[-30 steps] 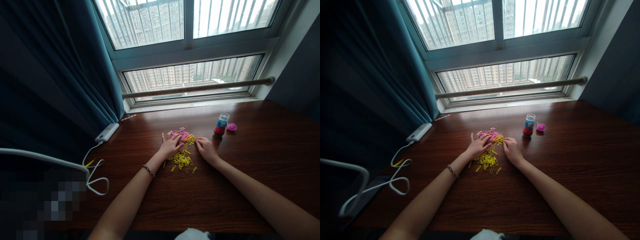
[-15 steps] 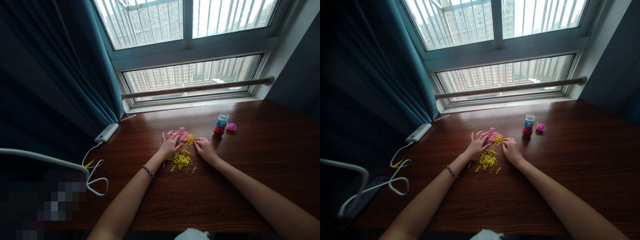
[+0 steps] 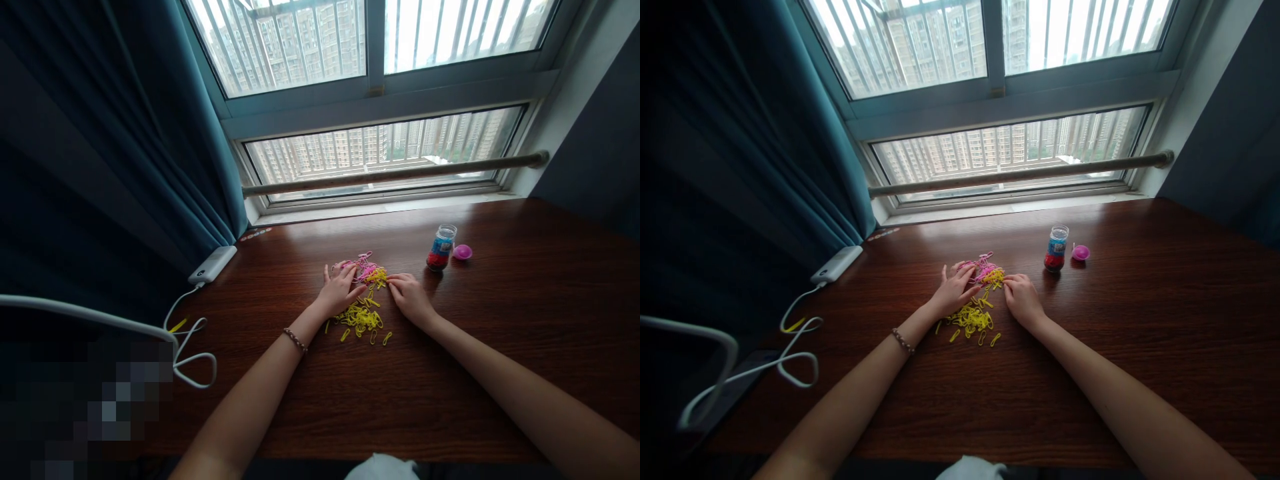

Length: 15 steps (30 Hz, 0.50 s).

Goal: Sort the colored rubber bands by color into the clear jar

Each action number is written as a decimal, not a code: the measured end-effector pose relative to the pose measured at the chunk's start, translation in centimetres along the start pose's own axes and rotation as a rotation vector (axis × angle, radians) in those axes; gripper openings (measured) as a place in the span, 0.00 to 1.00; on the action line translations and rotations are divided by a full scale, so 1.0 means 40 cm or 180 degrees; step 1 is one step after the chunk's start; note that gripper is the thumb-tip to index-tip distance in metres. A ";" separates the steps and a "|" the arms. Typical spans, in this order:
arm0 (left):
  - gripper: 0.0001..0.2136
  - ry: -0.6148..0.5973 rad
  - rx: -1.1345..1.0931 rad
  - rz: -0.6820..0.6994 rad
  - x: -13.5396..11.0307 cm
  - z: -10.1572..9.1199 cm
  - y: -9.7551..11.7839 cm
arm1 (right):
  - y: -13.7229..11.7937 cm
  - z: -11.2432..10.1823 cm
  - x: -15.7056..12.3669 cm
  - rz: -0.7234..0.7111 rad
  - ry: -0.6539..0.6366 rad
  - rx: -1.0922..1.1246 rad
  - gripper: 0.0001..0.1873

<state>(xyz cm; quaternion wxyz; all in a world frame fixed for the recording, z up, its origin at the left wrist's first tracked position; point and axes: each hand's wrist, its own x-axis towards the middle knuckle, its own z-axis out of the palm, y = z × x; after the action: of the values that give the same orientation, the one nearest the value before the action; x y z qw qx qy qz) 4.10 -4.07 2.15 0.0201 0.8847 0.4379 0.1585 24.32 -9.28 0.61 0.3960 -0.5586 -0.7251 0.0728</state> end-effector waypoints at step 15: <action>0.06 0.1405 -0.0764 -0.0399 -0.018 0.007 -0.048 | 0.031 0.014 -0.006 0.0066 -0.0007 0.0014 0.14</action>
<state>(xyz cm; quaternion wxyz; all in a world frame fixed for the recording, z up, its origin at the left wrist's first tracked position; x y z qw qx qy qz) 2.32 -3.42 1.37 0.0387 0.7911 0.4637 0.3970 24.89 -8.85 -0.58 0.3957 -0.5652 -0.7195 0.0791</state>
